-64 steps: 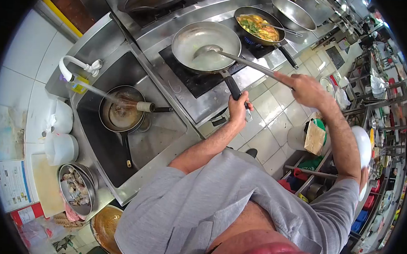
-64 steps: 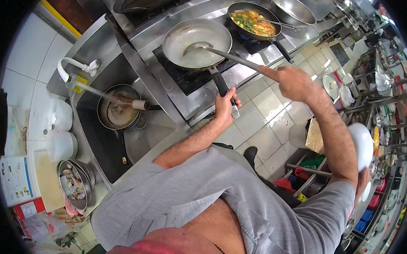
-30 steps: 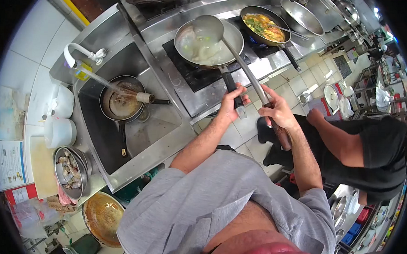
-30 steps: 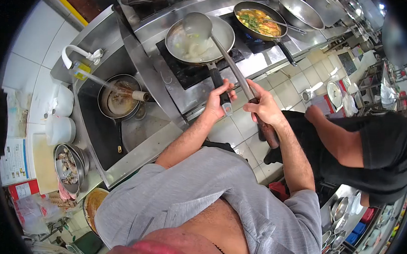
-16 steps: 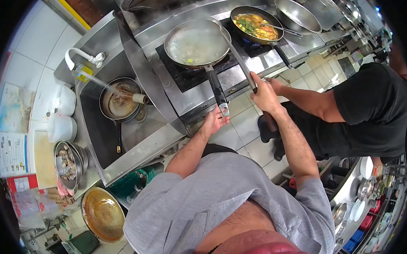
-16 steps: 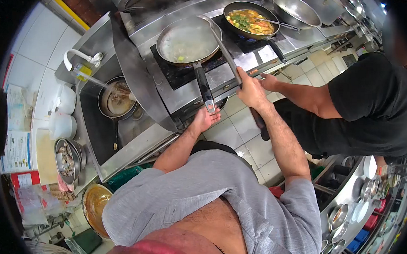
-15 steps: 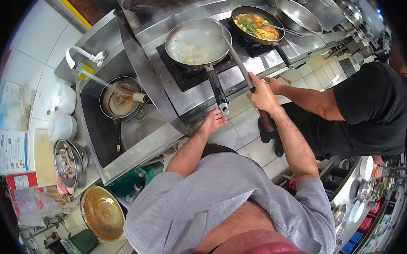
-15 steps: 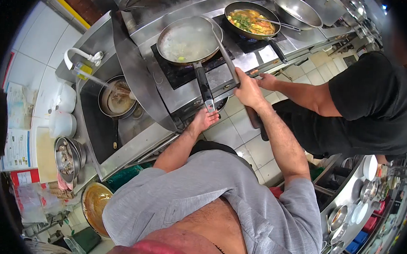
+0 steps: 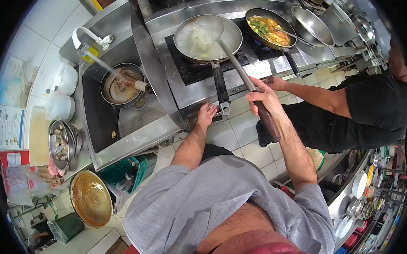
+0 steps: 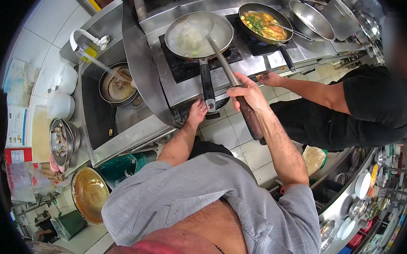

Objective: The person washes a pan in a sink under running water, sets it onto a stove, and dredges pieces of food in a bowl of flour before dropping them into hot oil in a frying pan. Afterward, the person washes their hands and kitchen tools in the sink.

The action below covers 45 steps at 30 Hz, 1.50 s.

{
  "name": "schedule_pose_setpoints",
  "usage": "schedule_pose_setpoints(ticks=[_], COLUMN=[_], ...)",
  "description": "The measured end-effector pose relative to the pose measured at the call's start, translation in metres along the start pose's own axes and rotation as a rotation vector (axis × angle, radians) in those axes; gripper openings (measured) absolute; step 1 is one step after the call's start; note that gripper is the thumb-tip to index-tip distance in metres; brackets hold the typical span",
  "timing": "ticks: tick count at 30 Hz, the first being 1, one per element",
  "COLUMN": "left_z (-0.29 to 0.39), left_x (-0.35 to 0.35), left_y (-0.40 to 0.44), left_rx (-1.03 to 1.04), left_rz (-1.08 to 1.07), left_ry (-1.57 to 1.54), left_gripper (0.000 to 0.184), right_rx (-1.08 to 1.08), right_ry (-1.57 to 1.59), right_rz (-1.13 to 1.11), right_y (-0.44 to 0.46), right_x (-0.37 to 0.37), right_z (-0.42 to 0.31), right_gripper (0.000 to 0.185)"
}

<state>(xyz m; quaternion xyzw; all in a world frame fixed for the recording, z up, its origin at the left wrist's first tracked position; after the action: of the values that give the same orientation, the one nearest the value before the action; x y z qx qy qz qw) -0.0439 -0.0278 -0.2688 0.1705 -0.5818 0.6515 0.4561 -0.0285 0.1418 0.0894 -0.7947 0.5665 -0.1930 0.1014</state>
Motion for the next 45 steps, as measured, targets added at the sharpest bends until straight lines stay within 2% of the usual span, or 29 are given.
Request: schedule_pose_setpoints(ticks=[2,7,9,10,11,13,14,15,17,18,19,21,22,23,25,26,27,29,30,35,37,38,39,41,42,43,45], left_z=[0.004,0.004,0.000,-0.001,-0.001,-0.003,-0.003,-0.004,-0.003,-0.003,-0.004,-0.005,-0.006,-0.006,-0.003,-0.003,-0.004,-0.003,-0.004,-0.004,-0.005,-0.004,-0.004,-0.004,-0.005,-0.006,-0.008], left_x=[0.003,0.006,0.009,0.010,0.009,0.013,0.013,0.014,0.015,0.012,0.010,0.003,0.002,0.002,0.003,0.004,0.003,0.004,0.003,0.005,0.006,0.006,0.006,0.008,0.009,0.007,0.006], left_y=[-0.006,-0.007,-0.008,-0.009,-0.010,-0.008,-0.005,-0.004,-0.001,0.002,0.006,0.010,0.011,0.013,0.012,0.012,0.012,0.011,0.012,0.010,0.008,0.008,0.008,0.010,0.007,0.010,0.014], left_rx=[0.041,0.079,0.073,0.058,0.065,0.018,0.027,0.034,0.071,0.103,0.110,0.178,0.184,0.185,0.215,0.216,0.211,0.205,0.203,0.215,0.220,0.219,0.222,0.225,0.219,0.214,0.209], left_rz=[0.052,0.037,0.043,0.046,0.051,-0.038,-0.078,-0.074,-0.052,-0.051,-0.047,0.017,0.025,0.022,-0.006,-0.005,0.032,0.068,0.062,0.066,0.033,0.031,0.032,0.026,0.067,0.105,0.076], left_ry=[-0.044,-0.119,-0.161,-0.191,-0.205,-0.345,-0.380,-0.399,-0.566,-0.600,-0.614,-0.610,-0.612,-0.616,-0.588,-0.591,-0.603,-0.614,-0.606,-0.609,-0.598,-0.595,-0.596,-0.596,-0.633,-0.672,-0.667], left_gripper=[0.040,0.042,0.042,0.041,0.041,0.039,0.034,0.034,0.028,0.020,0.020,0.017,0.016,0.016,0.016,0.016,0.016,0.016,0.016,0.017,0.019,0.019,0.021,0.022,0.023,0.024,0.028], right_rx=[-0.090,-0.132,-0.299,-0.414,-0.416,-0.372,-0.497,-0.171,0.018,0.091,0.096,0.212,0.199,0.199,0.145,0.086,0.088,0.001,-0.020,-0.088,-0.104,-0.211,-0.211,-0.317,-0.349,-0.046,0.018], right_ry=[-0.247,-0.545,-1.144,-1.334,-1.341,-1.536,-1.505,-1.122,-0.508,-0.341,-0.353,0.442,0.472,0.467,0.120,-0.027,-0.028,-0.342,-0.368,-0.632,-0.986,-1.200,-1.198,-1.475,-1.400,-1.051,-0.577], right_rz=[0.031,0.119,0.243,0.290,0.274,0.404,0.375,0.264,0.165,0.152,0.142,-0.074,-0.101,-0.103,-0.018,-0.088,-0.090,-0.014,0.040,0.125,0.224,0.265,0.270,0.397,0.383,0.305,0.228], right_y=[0.001,0.008,0.020,0.025,0.031,0.044,0.052,0.051,0.052,0.044,0.047,0.051,0.048,0.044,0.029,0.027,0.026,0.026,0.019,0.016,0.014,0.017,0.020,0.026,0.030,0.029,0.031], right_x=[-0.005,-0.020,-0.035,-0.037,-0.039,-0.046,-0.047,-0.034,-0.012,0.003,0.002,0.008,0.009,0.008,0.014,0.012,0.006,-0.007,-0.003,-0.028,-0.037,-0.041,-0.043,-0.040,-0.040,-0.026,-0.007], right_z=[-0.007,-0.016,-0.020,-0.022,-0.017,-0.009,0.000,0.002,0.016,0.004,0.005,0.013,0.012,0.012,0.004,0.002,0.005,0.007,-0.001,0.001,-0.002,-0.004,0.000,-0.002,0.004,0.004,0.012], right_gripper=[0.068,0.071,0.072,0.072,0.072,0.072,0.071,0.072,0.072,0.065,0.065,0.056,0.050,0.050,0.054,0.063,0.063,0.071,0.073,0.072,0.072,0.070,0.070,0.068,0.068,0.069,0.072])
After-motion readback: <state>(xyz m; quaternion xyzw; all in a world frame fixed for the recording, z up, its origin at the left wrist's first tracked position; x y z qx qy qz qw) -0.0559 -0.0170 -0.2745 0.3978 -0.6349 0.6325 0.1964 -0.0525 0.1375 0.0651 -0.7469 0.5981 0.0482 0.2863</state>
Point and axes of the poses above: each hand's wrist, its own y-axis towards the middle knuckle, its own x-axis out of the palm, z = x × y, the point moved 5 cm from there along y, towards the middle knuckle, and after that the axes turned 10 degrees about -y, right-handed, at the moved point
